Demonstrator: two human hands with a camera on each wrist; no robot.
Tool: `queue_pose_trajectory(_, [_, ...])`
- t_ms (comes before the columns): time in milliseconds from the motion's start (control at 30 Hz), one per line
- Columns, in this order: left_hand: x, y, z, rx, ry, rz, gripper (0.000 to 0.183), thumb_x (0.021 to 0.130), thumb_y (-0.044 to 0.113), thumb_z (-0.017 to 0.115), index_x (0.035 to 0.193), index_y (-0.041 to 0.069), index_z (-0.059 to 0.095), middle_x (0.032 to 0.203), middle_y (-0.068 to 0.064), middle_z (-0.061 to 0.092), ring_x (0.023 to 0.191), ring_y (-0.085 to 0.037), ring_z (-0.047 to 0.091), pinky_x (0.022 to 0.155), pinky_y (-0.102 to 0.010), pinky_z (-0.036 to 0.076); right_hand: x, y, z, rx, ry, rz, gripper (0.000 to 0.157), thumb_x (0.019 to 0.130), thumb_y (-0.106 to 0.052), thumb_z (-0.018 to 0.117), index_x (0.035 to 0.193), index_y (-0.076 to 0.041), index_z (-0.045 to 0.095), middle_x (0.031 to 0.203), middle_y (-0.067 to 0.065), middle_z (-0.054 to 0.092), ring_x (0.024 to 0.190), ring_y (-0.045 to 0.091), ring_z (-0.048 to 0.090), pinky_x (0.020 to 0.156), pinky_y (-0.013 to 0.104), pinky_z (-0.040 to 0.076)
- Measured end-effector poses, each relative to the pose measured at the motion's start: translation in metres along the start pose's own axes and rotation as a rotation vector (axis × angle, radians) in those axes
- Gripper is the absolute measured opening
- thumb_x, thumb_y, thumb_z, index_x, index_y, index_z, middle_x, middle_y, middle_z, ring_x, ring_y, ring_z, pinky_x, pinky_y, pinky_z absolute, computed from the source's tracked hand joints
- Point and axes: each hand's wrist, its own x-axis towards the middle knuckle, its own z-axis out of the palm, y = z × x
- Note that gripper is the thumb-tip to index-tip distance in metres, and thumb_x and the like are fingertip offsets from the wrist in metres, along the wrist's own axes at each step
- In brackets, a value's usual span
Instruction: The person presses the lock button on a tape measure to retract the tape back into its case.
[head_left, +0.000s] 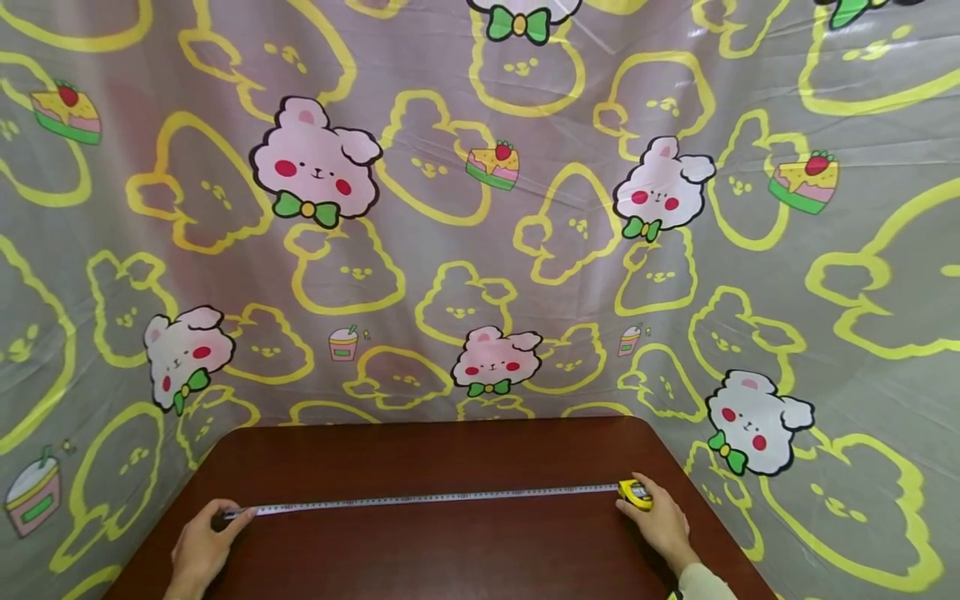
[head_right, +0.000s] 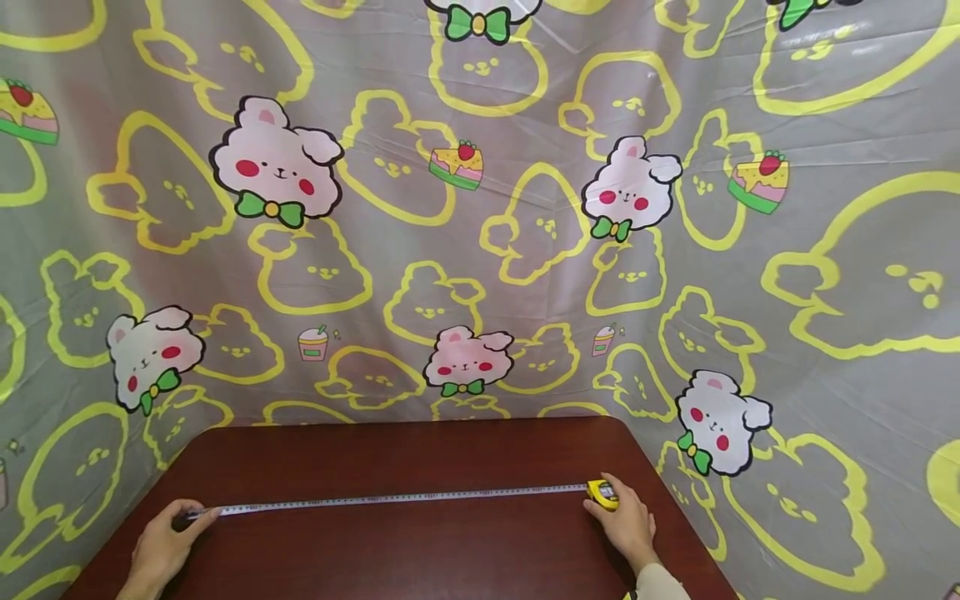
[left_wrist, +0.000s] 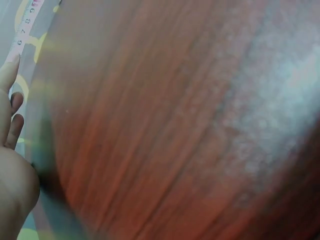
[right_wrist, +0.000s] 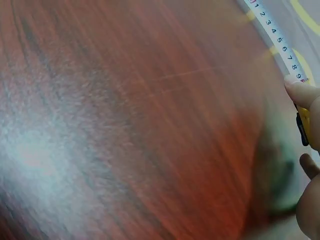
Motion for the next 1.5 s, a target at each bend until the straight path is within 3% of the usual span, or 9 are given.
queue_pose_trajectory(200, [0.0, 0.01, -0.008, -0.05, 0.016, 0.016, 0.044, 0.096, 0.04, 0.074, 0.11, 0.002, 0.058, 0.12, -0.029, 0.059, 0.109, -0.045, 0.055, 0.088, -0.058, 0.04, 0.002, -0.009, -0.012, 0.065, 0.002, -0.016, 0.072, 0.089, -0.034, 0.083, 0.148, -0.006, 0.051, 0.138, 0.033, 0.052, 0.119, 0.048, 0.053, 0.092, 0.063, 0.042])
queue_pose_trajectory(433, [0.001, 0.02, -0.024, -0.061, 0.029, 0.014, 0.045, 0.099, 0.038, 0.072, 0.114, 0.0, 0.054, 0.123, -0.03, 0.056, 0.112, -0.046, 0.053, 0.09, -0.059, 0.04, 0.005, -0.02, -0.026, 0.099, 0.005, -0.041, 0.073, 0.088, -0.035, 0.084, 0.148, -0.007, 0.052, 0.135, 0.031, 0.052, 0.113, 0.044, 0.055, 0.088, 0.056, 0.045])
queue_pose_trajectory(633, [0.0, 0.033, -0.035, -0.086, 0.077, 0.083, 0.041, 0.1, 0.032, 0.071, 0.114, -0.003, 0.053, 0.125, -0.034, 0.055, 0.118, -0.05, 0.05, 0.095, -0.061, 0.036, 0.005, -0.029, -0.038, 0.101, 0.019, -0.067, 0.071, 0.088, -0.031, 0.085, 0.147, -0.006, 0.053, 0.132, 0.029, 0.053, 0.11, 0.042, 0.055, 0.087, 0.053, 0.044])
queue_pose_trajectory(767, [-0.001, 0.041, -0.042, -0.102, 0.12, 0.145, 0.038, 0.099, 0.028, 0.073, 0.113, -0.003, 0.054, 0.123, -0.035, 0.056, 0.115, -0.05, 0.051, 0.092, -0.058, 0.037, 0.007, -0.035, -0.046, 0.127, -0.003, -0.073, 0.071, 0.091, -0.031, 0.081, 0.149, -0.003, 0.05, 0.135, 0.032, 0.049, 0.114, 0.045, 0.052, 0.092, 0.056, 0.043])
queue_pose_trajectory(900, [0.0, 0.047, -0.05, -0.083, 0.148, 0.191, 0.036, 0.097, 0.027, 0.075, 0.11, -0.002, 0.056, 0.116, -0.031, 0.061, 0.105, -0.041, 0.055, 0.083, -0.04, 0.039, 0.008, -0.041, -0.056, 0.147, -0.019, -0.083, 0.071, 0.094, -0.032, 0.078, 0.15, -0.002, 0.047, 0.136, 0.034, 0.046, 0.114, 0.047, 0.051, 0.092, 0.055, 0.044])
queue_pose_trajectory(967, [0.001, 0.052, -0.054, -0.076, 0.157, 0.2, 0.036, 0.097, 0.027, 0.076, 0.109, -0.001, 0.057, 0.113, -0.027, 0.062, 0.096, -0.031, 0.055, 0.077, -0.033, 0.037, 0.009, -0.045, -0.062, 0.141, -0.008, -0.1, 0.071, 0.095, -0.033, 0.077, 0.15, -0.001, 0.046, 0.134, 0.035, 0.046, 0.111, 0.047, 0.051, 0.09, 0.053, 0.044])
queue_pose_trajectory(1067, [0.003, 0.059, -0.058, -0.093, 0.161, 0.207, 0.036, 0.097, 0.028, 0.076, 0.109, -0.001, 0.058, 0.112, -0.023, 0.061, 0.089, -0.013, 0.05, 0.074, -0.027, 0.036, 0.01, -0.049, -0.069, 0.135, 0.018, -0.128, 0.071, 0.095, -0.032, 0.077, 0.15, 0.0, 0.046, 0.131, 0.035, 0.047, 0.11, 0.046, 0.052, 0.09, 0.054, 0.043])
queue_pose_trajectory(1167, [0.004, 0.066, -0.061, -0.119, 0.158, 0.207, 0.036, 0.097, 0.029, 0.076, 0.11, 0.0, 0.058, 0.11, -0.02, 0.061, 0.085, -0.002, 0.045, 0.072, -0.026, 0.036, 0.01, -0.053, -0.075, 0.145, 0.029, -0.147, 0.069, 0.096, -0.028, 0.076, 0.15, 0.001, 0.045, 0.13, 0.035, 0.047, 0.111, 0.047, 0.051, 0.092, 0.056, 0.041])
queue_pose_trajectory(1500, [0.006, 0.083, -0.068, -0.165, 0.138, 0.238, 0.036, 0.099, 0.027, 0.074, 0.11, -0.002, 0.057, 0.108, -0.018, 0.06, 0.084, 0.0, 0.047, 0.066, -0.015, 0.039, 0.007, -0.059, -0.09, 0.176, 0.076, -0.209, 0.055, 0.096, -0.017, 0.076, 0.14, 0.004, 0.052, 0.131, 0.034, 0.047, 0.11, 0.044, 0.051, 0.088, 0.05, 0.045])
